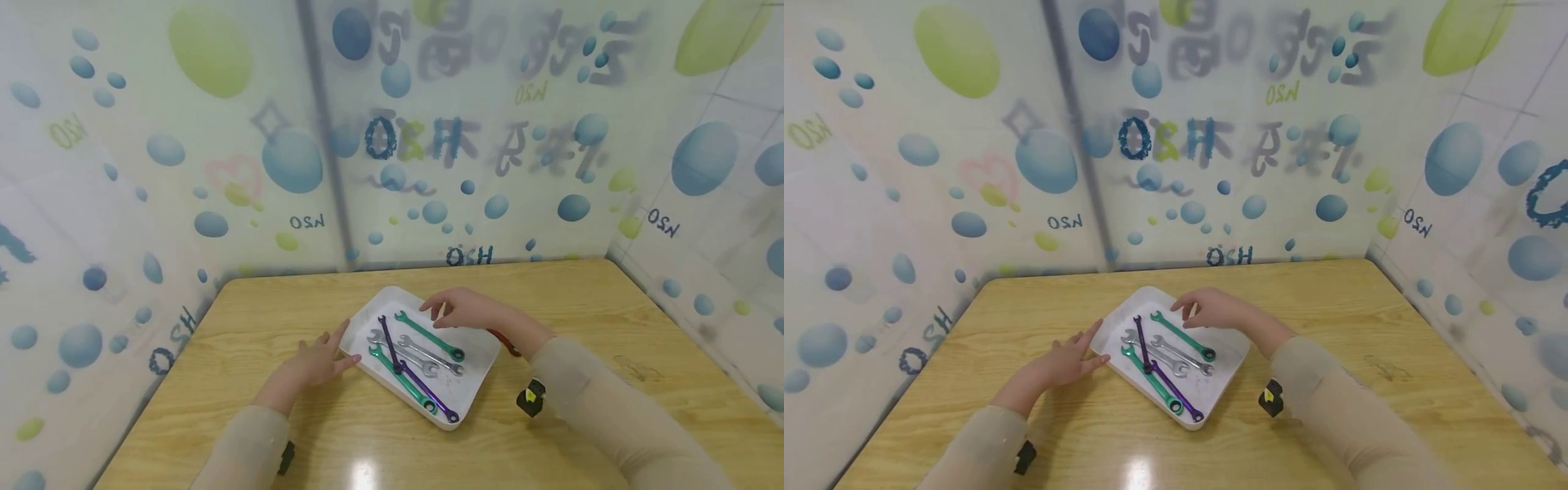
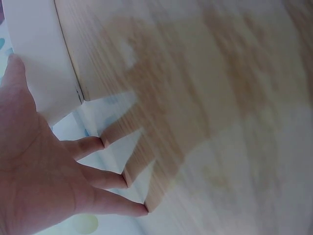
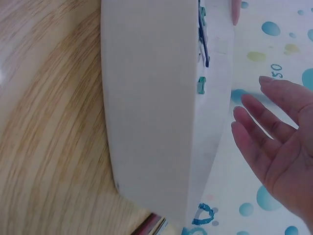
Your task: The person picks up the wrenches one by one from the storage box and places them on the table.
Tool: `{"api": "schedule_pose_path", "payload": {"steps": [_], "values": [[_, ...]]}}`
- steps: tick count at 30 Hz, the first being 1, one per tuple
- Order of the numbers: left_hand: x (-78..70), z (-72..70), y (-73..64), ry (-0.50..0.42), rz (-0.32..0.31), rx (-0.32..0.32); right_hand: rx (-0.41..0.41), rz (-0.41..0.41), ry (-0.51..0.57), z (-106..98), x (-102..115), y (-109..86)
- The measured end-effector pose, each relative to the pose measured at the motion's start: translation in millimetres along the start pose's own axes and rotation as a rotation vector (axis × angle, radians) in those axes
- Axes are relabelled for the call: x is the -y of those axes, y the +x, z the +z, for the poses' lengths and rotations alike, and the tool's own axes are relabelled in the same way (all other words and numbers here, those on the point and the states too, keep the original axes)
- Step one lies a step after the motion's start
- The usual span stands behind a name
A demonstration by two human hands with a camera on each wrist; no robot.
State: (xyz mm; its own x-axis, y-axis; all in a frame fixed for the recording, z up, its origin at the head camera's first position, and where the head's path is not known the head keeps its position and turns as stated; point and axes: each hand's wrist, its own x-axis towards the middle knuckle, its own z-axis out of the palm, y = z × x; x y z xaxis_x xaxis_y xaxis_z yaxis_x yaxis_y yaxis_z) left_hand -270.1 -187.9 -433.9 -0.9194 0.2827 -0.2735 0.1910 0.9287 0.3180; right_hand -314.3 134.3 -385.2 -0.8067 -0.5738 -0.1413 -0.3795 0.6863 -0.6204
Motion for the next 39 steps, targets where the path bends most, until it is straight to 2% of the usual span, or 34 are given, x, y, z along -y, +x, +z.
{"api": "schedule_pose_path", "payload": {"steps": [18,25,39], "values": [[-2.3,-2.8,-0.6,-0.006,-0.004,0.003,0.111,-0.022,-0.022,15.5,20.5,34.6],[-4.3,-5.2,-1.6,-0.002,0.014,-0.011,0.112,-0.022,-0.024,15.7,27.5,43.1],[-2.4,-1.2,-2.8,-0.019,-0.023,-0.015,0.163,0.046,-0.118,32.3,22.9,72.4]]}}
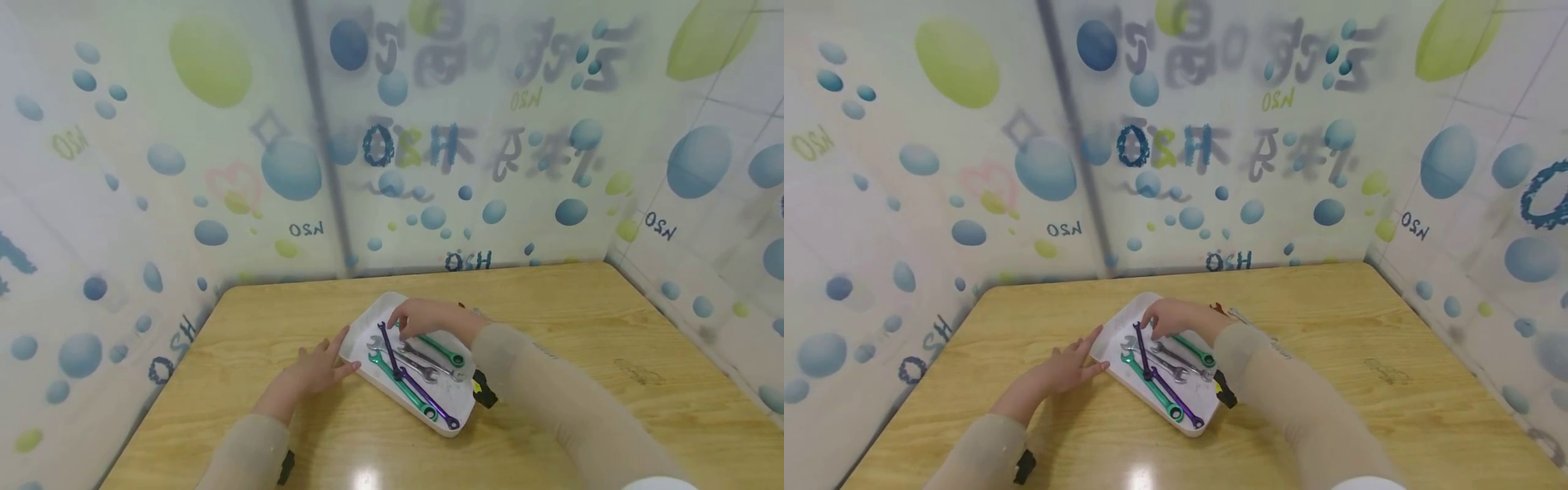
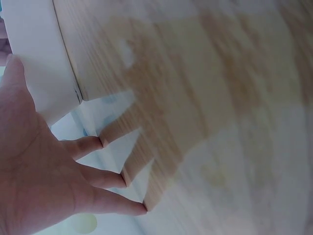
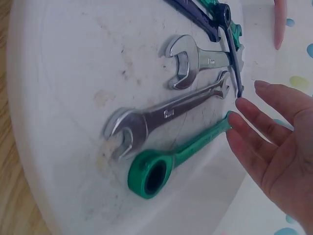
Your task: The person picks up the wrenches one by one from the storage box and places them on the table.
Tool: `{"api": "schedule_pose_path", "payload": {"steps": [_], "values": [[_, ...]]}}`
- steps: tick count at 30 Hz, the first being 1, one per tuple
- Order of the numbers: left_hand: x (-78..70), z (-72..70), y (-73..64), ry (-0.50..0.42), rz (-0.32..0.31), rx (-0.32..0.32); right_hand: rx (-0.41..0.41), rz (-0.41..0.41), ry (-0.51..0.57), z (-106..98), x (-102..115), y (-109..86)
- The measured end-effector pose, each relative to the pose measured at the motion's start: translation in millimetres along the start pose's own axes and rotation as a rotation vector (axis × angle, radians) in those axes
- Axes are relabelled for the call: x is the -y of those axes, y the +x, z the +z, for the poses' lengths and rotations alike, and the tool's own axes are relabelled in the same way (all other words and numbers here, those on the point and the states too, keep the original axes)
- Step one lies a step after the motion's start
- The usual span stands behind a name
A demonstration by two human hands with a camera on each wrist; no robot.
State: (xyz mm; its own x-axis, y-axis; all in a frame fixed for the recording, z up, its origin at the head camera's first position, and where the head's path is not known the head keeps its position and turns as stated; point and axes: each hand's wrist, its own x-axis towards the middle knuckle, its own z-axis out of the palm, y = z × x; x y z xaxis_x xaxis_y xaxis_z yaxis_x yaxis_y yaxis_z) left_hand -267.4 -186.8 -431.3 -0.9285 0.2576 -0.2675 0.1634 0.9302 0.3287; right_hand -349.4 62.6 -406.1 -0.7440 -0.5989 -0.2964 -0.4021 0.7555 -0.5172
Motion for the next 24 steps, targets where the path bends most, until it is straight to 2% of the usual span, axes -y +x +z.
{"api": "schedule_pose_path", "payload": {"steps": [10,15,24], "values": [[2.9,3.4,1.6,0.013,0.016,-0.009,0.04,0.008,0.1,6.0,9.0,8.4],[2.4,2.4,0.3,0.019,0.016,-0.008,0.035,0.022,0.147,8.5,9.2,12.8],[1.7,1.5,-1.8,0.023,0.023,-0.005,-0.003,0.024,0.122,17.6,7.8,18.2]]}}
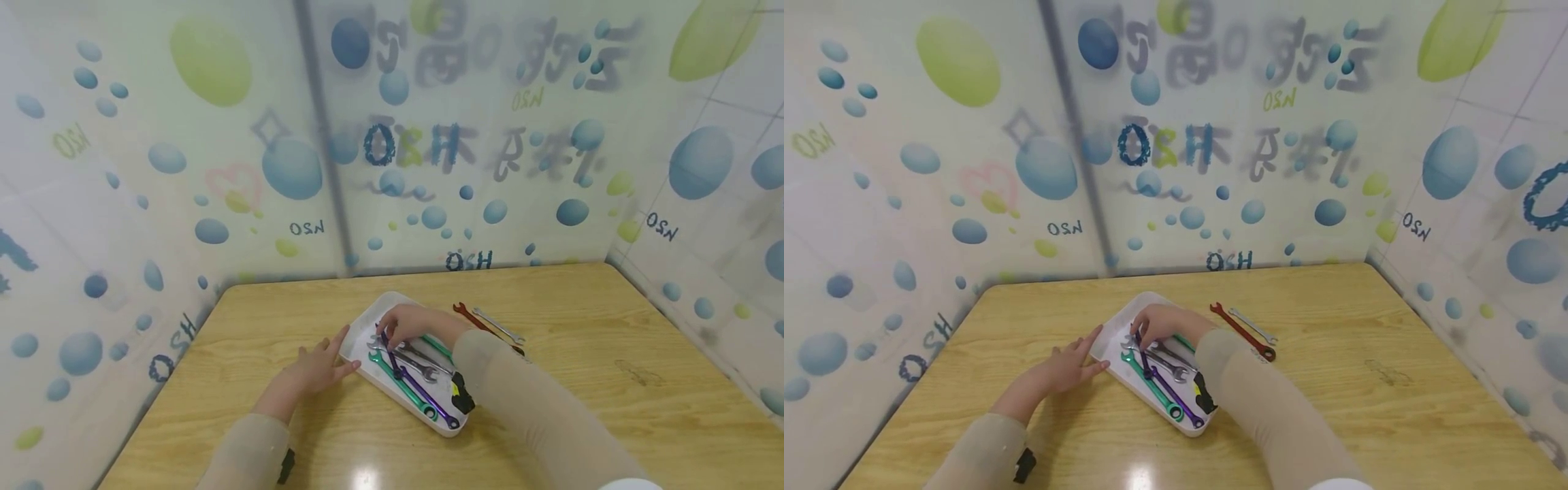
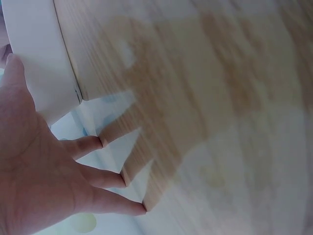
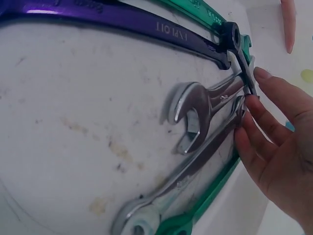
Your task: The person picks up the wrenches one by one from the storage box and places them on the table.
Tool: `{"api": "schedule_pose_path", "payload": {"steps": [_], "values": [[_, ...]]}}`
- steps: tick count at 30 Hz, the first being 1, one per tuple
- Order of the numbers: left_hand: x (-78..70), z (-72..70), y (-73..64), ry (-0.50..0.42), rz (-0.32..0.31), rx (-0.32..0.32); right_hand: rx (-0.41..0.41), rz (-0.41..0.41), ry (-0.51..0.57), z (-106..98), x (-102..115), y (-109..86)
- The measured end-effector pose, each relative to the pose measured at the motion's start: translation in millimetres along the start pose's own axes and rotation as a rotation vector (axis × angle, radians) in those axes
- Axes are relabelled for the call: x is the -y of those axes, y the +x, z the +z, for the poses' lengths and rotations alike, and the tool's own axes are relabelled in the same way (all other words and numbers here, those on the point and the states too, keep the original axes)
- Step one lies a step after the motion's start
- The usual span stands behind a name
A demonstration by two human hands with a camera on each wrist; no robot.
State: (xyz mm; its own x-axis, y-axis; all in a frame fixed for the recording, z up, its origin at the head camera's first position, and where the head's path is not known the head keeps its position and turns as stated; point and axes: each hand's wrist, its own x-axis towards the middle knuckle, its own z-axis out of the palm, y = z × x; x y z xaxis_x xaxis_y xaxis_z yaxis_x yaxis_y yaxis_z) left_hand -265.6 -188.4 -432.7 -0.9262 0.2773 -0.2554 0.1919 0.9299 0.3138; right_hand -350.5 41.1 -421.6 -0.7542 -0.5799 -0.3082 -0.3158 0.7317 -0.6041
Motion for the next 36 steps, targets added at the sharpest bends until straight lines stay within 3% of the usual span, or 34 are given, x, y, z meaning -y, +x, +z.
{"api": "schedule_pose_path", "payload": {"steps": [22,36], "values": [[-3.5,-3.2,-2.3,0.009,0.007,-0.002,-0.027,0.041,0.023,6.1,4.1,5.8],[-2.7,-1.9,-0.3,0.012,0.007,-0.001,-0.014,0.028,-0.022,5.4,10.8,-1.3]]}}
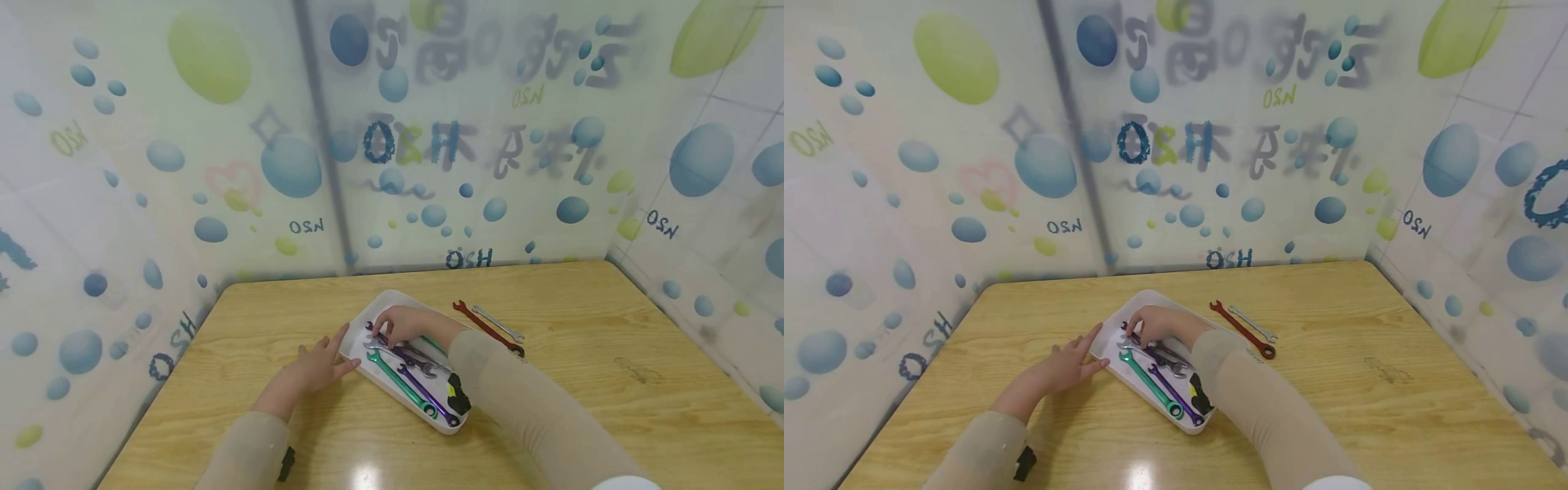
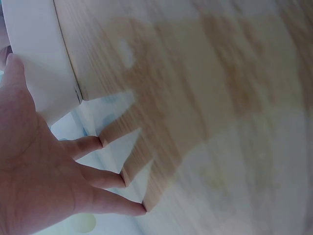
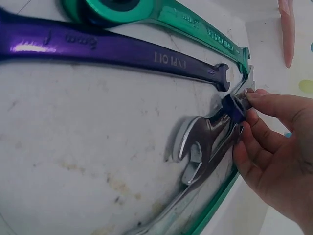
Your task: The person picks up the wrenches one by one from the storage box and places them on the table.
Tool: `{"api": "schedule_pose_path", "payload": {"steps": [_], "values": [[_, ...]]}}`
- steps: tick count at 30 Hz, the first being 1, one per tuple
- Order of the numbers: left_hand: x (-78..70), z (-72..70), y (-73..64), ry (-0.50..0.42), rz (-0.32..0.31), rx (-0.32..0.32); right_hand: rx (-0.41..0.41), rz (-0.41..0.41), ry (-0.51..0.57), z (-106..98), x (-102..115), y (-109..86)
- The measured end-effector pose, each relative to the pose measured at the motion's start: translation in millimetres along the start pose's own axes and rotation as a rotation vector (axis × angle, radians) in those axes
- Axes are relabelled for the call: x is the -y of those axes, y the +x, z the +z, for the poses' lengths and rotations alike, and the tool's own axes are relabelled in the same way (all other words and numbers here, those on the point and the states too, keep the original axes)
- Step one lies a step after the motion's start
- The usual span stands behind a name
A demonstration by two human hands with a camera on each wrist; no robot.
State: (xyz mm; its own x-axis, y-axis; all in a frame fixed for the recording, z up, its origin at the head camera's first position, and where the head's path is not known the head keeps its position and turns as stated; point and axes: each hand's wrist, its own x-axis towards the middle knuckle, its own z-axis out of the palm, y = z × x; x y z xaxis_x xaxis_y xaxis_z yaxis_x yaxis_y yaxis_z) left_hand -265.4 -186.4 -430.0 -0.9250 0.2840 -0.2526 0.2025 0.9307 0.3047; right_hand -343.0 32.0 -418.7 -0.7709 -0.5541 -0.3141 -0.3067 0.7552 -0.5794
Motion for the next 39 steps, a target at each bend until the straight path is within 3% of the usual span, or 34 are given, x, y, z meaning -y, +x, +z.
{"api": "schedule_pose_path", "payload": {"steps": [11,21,39], "values": [[0.6,0.1,0.2,-0.013,-0.014,0.006,-0.005,-0.041,-0.034,-3.0,-3.8,-2.2],[-1.0,0.1,0.4,-0.029,-0.029,0.005,-0.023,-0.03,0.01,-14.0,-8.1,-5.2],[0.7,-0.4,0.1,-0.018,-0.03,0.009,-0.024,-0.054,0.036,-29.5,-20.9,-25.5]]}}
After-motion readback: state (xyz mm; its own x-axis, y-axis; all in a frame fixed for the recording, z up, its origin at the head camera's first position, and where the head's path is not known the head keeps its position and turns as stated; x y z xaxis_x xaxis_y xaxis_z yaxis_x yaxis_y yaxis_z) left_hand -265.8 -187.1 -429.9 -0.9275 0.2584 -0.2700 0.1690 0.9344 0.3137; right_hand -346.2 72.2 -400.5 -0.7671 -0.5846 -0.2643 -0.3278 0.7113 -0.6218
